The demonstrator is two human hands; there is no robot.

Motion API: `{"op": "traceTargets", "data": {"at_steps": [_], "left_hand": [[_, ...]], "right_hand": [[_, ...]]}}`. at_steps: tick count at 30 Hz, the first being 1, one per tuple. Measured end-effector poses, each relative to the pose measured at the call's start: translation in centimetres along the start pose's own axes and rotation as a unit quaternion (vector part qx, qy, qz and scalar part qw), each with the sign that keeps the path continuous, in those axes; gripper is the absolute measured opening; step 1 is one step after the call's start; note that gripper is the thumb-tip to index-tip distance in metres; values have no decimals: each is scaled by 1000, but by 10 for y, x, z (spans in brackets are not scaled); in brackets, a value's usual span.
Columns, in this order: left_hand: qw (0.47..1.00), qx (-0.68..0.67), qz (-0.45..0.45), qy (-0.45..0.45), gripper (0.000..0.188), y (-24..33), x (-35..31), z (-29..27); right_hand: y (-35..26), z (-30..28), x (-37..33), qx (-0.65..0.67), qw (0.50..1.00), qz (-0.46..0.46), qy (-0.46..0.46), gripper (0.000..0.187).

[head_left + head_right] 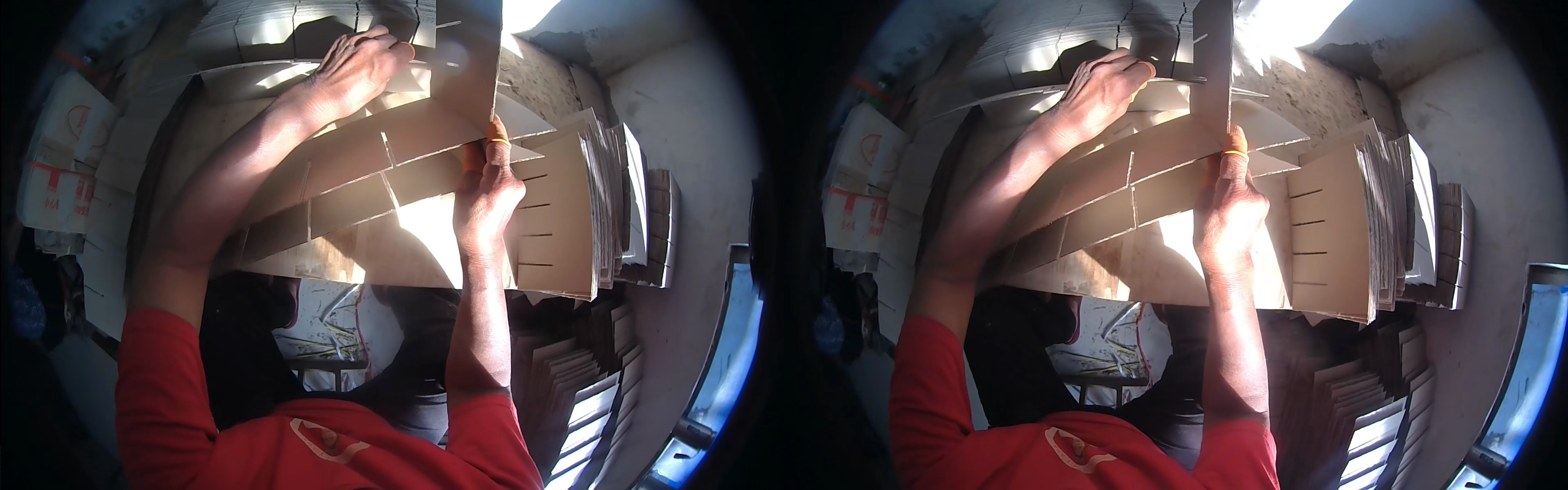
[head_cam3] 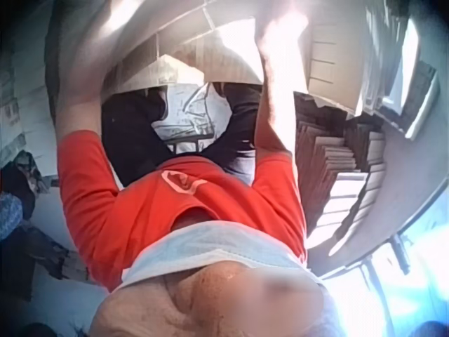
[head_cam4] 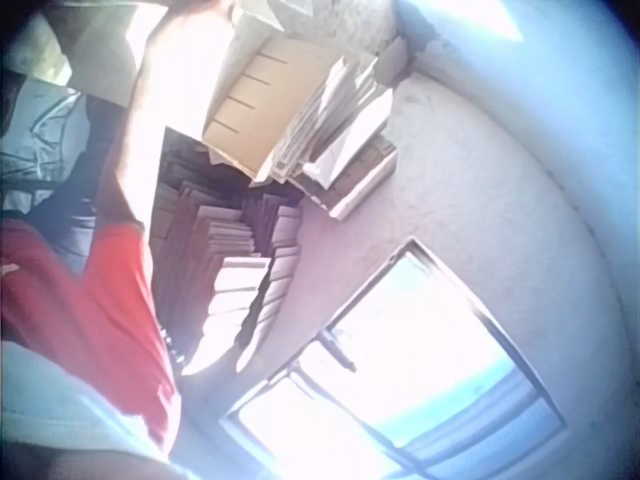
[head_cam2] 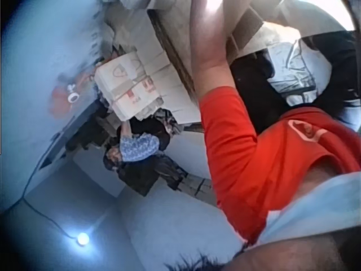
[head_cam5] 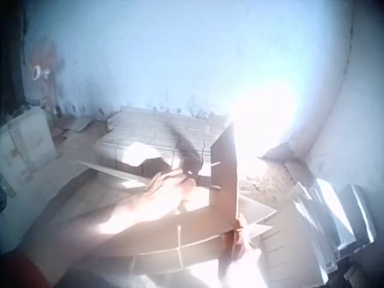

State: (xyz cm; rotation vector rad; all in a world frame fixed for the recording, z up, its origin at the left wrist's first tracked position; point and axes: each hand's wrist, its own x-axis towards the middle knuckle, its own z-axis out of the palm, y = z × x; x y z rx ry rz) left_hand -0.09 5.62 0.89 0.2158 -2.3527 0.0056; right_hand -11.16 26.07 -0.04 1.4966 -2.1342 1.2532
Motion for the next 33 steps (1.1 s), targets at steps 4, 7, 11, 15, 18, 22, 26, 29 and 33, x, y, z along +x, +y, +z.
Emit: {"op": "traceTargets", "data": {"at_steps": [4, 7, 11, 15, 18, 22, 26, 29, 33], "left_hand": [[999, 19, -25, -7, 21, 1, 0, 4], [999, 21, -38, -8, 21, -2, -1, 5], [1000, -19, -20, -13, 18, 3, -1, -1], [998, -56, 16, 12, 18, 12, -8, -1], [997, -70, 18, 14, 22, 20, -5, -8], [994, -113, 1, 8, 16, 22, -4, -21], [928, -298, -191, -117, 29, 20, 15, -46], [939, -226, -228, -121, 41, -4, 35, -52], [925, -63, -264, -267, 63, -46, 45, -35]], "right_hand": [[-3, -2, 0, -10, 1000, -14, 7, 46], [-5, -5, -1, -21, 1000, 11, -18, 45], [-5, -6, -1, -29, 998, 39, -48, 44], [-1, -1, -1, -52, 996, 38, -54, 42], [5, 2, -2, -58, 997, 24, -41, 41], [-5, 0, 1, -117, 981, 95, -120, 39], [2, 4, -2, -60, 996, 44, -44, 38], [-1, 3, -4, -29, 997, 63, -34, 39], [-12, 1, -4, 0, 996, 82, -47, 38]]}}
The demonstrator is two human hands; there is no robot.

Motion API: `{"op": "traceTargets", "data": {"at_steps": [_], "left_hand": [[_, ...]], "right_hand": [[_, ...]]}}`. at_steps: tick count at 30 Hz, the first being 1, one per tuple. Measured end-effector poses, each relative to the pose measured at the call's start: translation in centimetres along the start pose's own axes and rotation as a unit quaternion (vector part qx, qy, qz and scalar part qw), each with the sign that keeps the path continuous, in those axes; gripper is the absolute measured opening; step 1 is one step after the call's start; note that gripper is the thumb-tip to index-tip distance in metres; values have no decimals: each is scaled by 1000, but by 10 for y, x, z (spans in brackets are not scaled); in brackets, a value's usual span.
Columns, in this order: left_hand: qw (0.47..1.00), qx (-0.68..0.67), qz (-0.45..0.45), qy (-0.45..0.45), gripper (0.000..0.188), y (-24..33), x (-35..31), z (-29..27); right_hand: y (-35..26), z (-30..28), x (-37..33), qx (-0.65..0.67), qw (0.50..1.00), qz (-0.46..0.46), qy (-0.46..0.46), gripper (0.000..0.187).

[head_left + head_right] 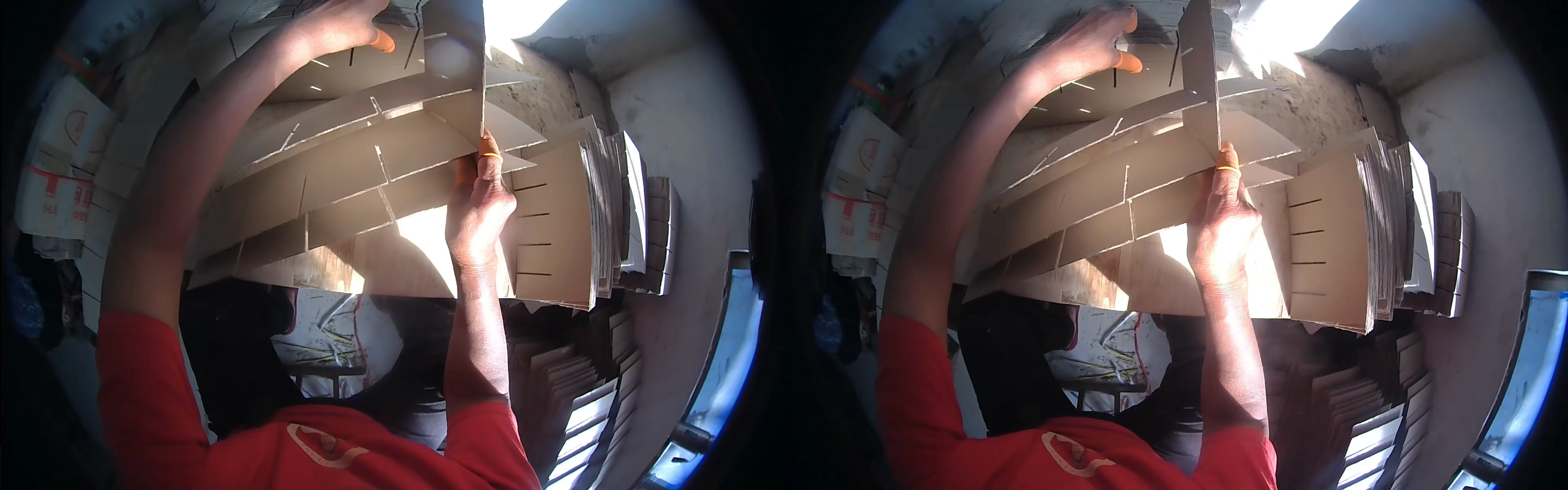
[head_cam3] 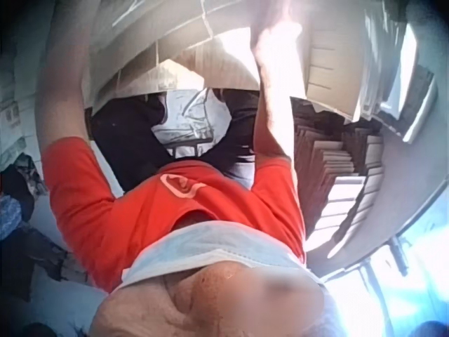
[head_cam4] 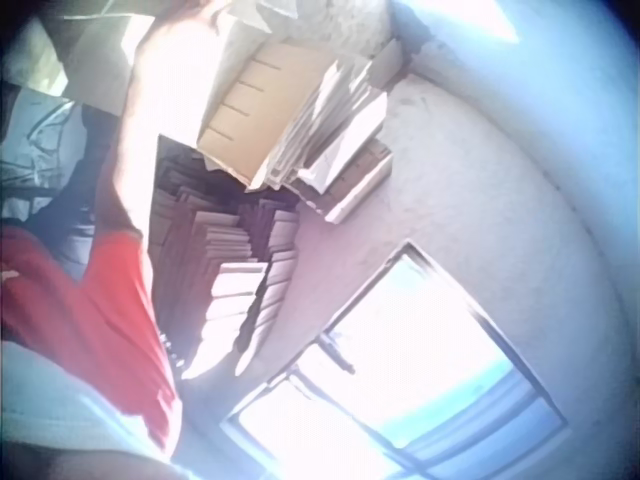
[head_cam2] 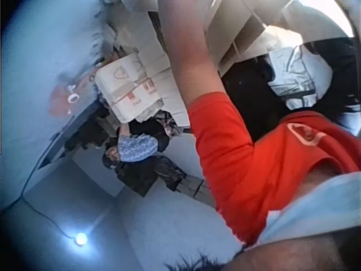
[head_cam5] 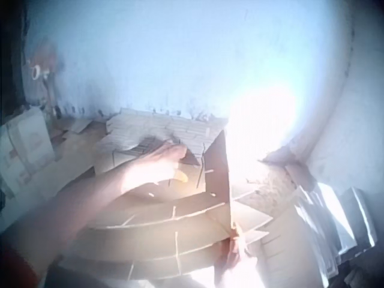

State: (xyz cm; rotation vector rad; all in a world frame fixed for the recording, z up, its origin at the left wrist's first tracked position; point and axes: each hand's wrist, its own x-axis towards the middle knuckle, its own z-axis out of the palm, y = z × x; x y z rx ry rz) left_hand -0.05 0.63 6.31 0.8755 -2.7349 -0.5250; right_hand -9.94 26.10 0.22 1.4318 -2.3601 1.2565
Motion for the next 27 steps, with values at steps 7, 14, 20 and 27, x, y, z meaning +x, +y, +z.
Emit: {"op": "traceTargets", "data": {"at_steps": [7, 14, 20, 27], "left_hand": [[957, 251, 60, 129, 49, -31, 45, 63], [945, 220, 116, 211, 18, -41, 36, 71], [949, 168, 129, 235, 8, -38, 30, 72], [952, 157, 111, 238, 7, -33, 20, 72]], "right_hand": [[3, 7, 2, 42, 999, 17, 12, 39], [1, 2, 3, 3, 999, -15, 32, 43], [5, -1, 2, 12, 998, -57, 23, 43], [7, -4, -2, 23, 995, -88, 33, 44]]}}
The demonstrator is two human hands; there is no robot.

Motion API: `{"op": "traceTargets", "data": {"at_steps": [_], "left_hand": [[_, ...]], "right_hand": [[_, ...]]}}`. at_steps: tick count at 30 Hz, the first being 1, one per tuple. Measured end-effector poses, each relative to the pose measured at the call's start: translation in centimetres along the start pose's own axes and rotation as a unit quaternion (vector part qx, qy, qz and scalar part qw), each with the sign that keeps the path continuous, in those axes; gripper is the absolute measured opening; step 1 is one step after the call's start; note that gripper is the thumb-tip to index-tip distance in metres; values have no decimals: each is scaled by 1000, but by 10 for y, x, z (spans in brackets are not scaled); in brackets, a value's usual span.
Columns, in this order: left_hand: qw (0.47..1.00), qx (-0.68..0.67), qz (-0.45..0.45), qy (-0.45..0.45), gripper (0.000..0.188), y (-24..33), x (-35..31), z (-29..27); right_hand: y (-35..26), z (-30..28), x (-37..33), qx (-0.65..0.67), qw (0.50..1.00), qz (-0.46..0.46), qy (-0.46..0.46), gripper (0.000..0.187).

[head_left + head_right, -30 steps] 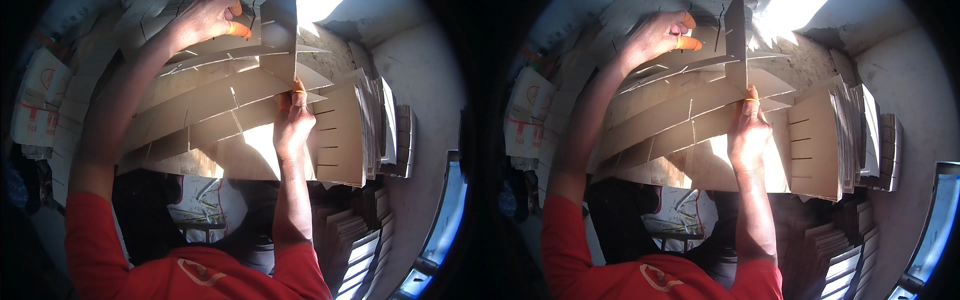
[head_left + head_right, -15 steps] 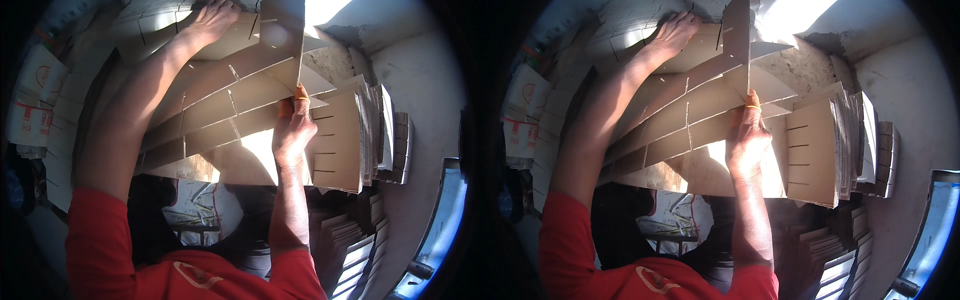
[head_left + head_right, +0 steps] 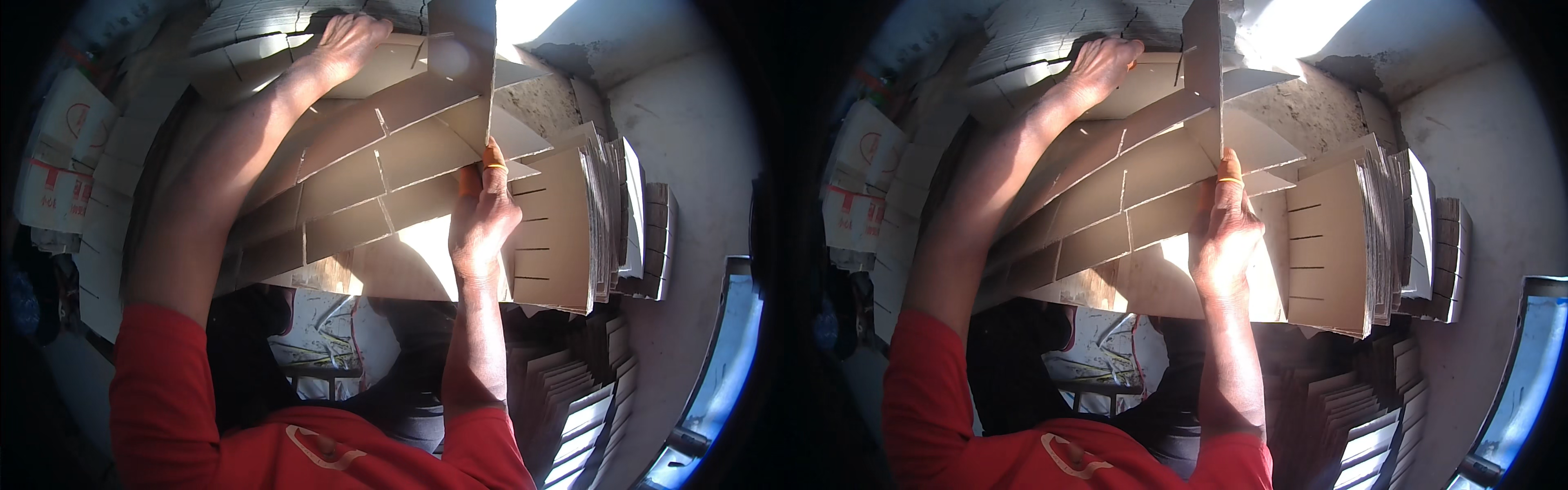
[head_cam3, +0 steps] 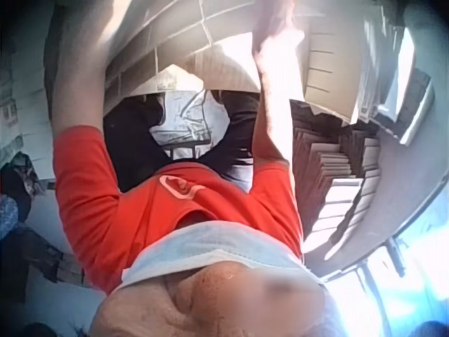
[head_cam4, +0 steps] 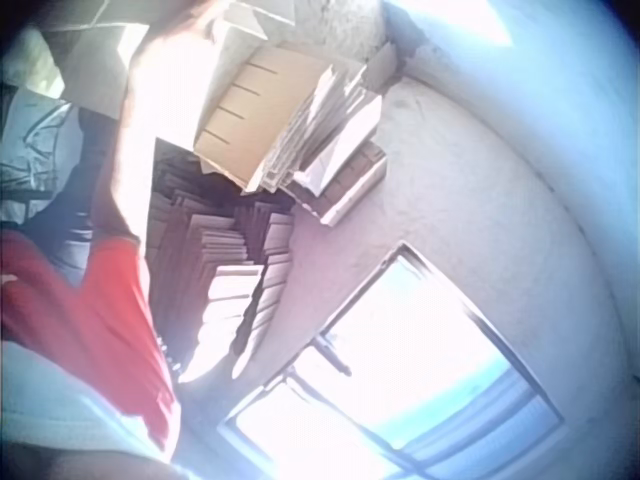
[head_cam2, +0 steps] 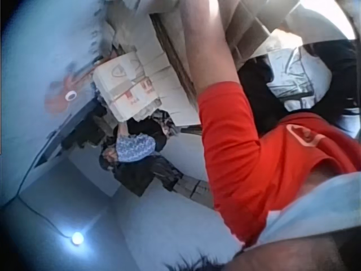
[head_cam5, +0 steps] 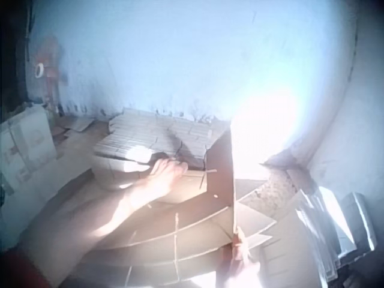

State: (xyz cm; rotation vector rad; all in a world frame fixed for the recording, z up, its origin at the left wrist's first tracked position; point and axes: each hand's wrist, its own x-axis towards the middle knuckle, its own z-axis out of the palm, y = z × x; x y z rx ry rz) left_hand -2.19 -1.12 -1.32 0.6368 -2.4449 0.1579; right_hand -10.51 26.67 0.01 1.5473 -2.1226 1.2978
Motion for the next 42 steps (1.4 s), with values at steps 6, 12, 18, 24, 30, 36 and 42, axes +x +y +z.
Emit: {"op": "traceTargets", "data": {"at_steps": [6, 12, 18, 24, 30, 36, 42], "left_hand": [[999, 30, 40, 13, 11, -5, -2, 2], [986, 96, 121, 60, 23, 2, 6, -1], [999, 22, 33, 36, 21, 0, 6, 4], [996, -21, 85, -27, 14, 2, 8, -8], [996, -77, 40, -13, 13, 19, 3, -16], [990, -124, 30, -61, 13, 23, 1, -23], [990, -121, -1, -66, 14, 27, -1, -23]], "right_hand": [[-9, 0, -4, 114, 983, 145, -22, 39], [-9, -1, -3, 151, 975, 163, -15, 36], [-12, -4, 1, 65, 988, 136, -35, 41], [2, 0, 3, -24, 998, 45, -28, 41], [-1, -2, 3, -78, 995, 41, -51, 41], [-11, -9, 6, -85, 992, 59, -67, 44], [-15, -14, 4, -84, 993, 48, -74, 46]]}}
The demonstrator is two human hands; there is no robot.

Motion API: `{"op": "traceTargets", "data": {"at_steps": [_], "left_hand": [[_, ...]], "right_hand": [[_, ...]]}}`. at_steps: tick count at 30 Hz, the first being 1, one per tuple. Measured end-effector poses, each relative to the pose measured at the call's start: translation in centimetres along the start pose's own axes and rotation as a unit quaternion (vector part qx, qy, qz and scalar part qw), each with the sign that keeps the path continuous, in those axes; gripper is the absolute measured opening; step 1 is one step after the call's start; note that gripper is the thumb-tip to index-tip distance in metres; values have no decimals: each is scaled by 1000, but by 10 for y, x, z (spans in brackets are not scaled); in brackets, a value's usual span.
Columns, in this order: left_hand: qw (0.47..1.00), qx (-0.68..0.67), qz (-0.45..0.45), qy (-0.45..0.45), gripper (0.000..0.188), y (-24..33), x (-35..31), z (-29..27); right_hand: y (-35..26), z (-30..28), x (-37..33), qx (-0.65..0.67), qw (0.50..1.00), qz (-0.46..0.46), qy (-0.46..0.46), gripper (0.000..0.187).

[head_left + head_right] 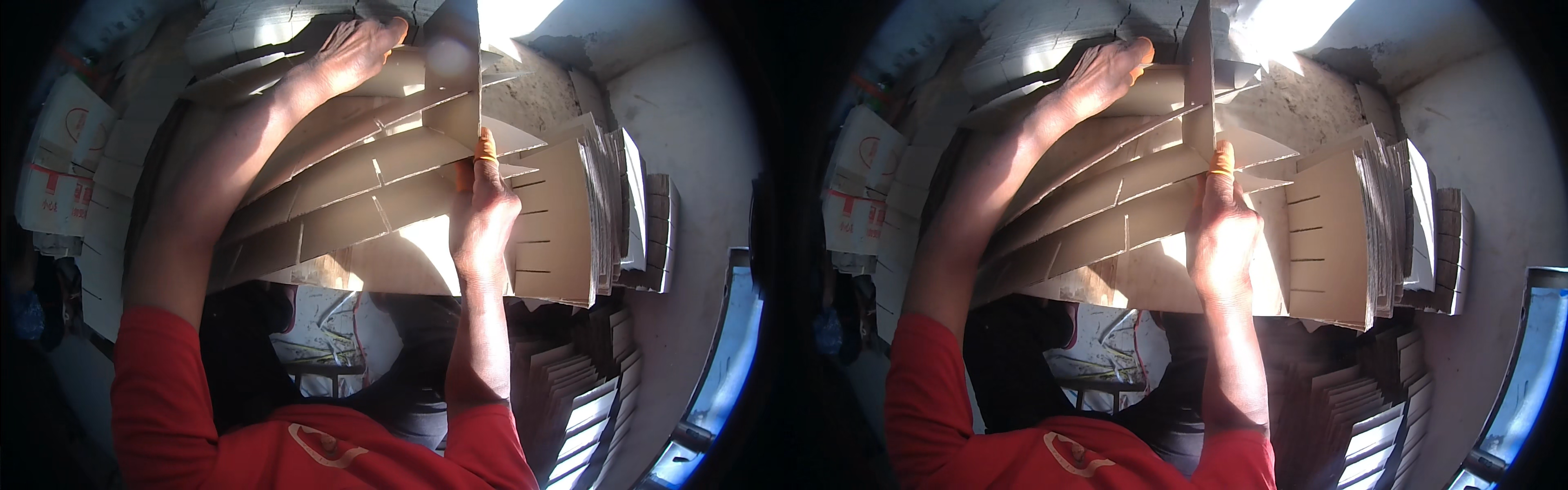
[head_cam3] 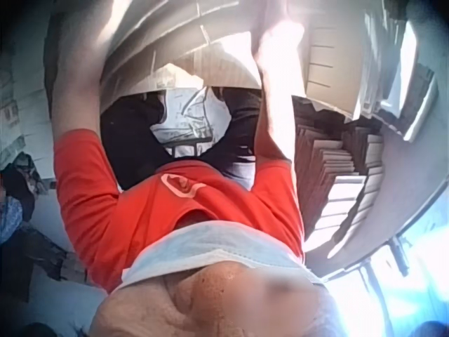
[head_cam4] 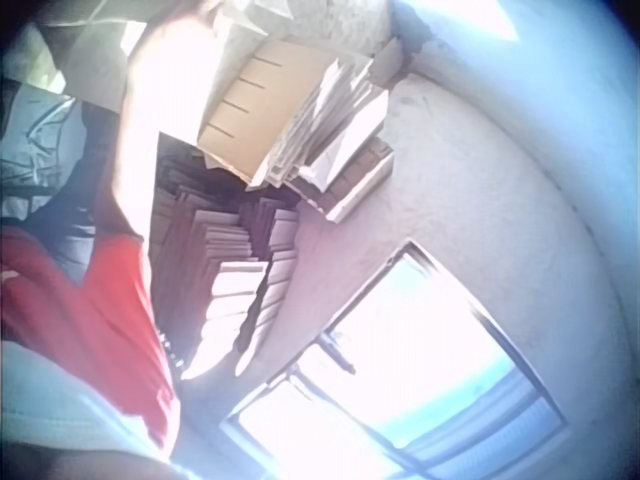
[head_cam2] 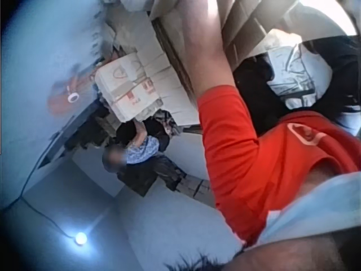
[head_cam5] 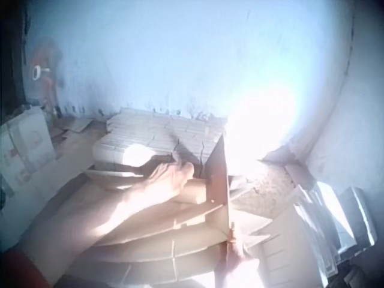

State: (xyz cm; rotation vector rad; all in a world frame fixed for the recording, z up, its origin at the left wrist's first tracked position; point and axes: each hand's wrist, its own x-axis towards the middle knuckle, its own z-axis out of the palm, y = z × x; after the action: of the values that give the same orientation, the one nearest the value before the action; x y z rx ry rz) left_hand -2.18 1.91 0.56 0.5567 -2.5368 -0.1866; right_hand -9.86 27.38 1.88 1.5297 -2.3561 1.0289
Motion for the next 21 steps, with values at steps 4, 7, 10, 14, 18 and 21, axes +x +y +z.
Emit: {"op": "traceTargets", "data": {"at_steps": [4, 7, 10, 14, 18, 21], "left_hand": [[1000, -30, 1, 5, 16, 2, -1, 2], [996, -71, 40, 27, 18, 7, -5, 2], [989, -134, 66, -5, 24, 23, -10, 2], [979, -163, 84, -92, 17, 30, -7, -5], [939, -334, 32, -69, 37, 10, -12, -10], [952, -287, 38, -101, 42, 11, -26, -46]], "right_hand": [[-9, -14, 1, -52, 997, 24, -44, 44], [-12, -16, 0, -58, 996, 52, -47, 34], [-15, -19, 5, -76, 984, 77, -140, 25], [-6, -24, 7, -144, 973, 56, -169, 20], [-13, -31, 8, -214, 953, 44, -212, 17], [-2, -31, 7, -230, 947, 30, -221, 14]]}}
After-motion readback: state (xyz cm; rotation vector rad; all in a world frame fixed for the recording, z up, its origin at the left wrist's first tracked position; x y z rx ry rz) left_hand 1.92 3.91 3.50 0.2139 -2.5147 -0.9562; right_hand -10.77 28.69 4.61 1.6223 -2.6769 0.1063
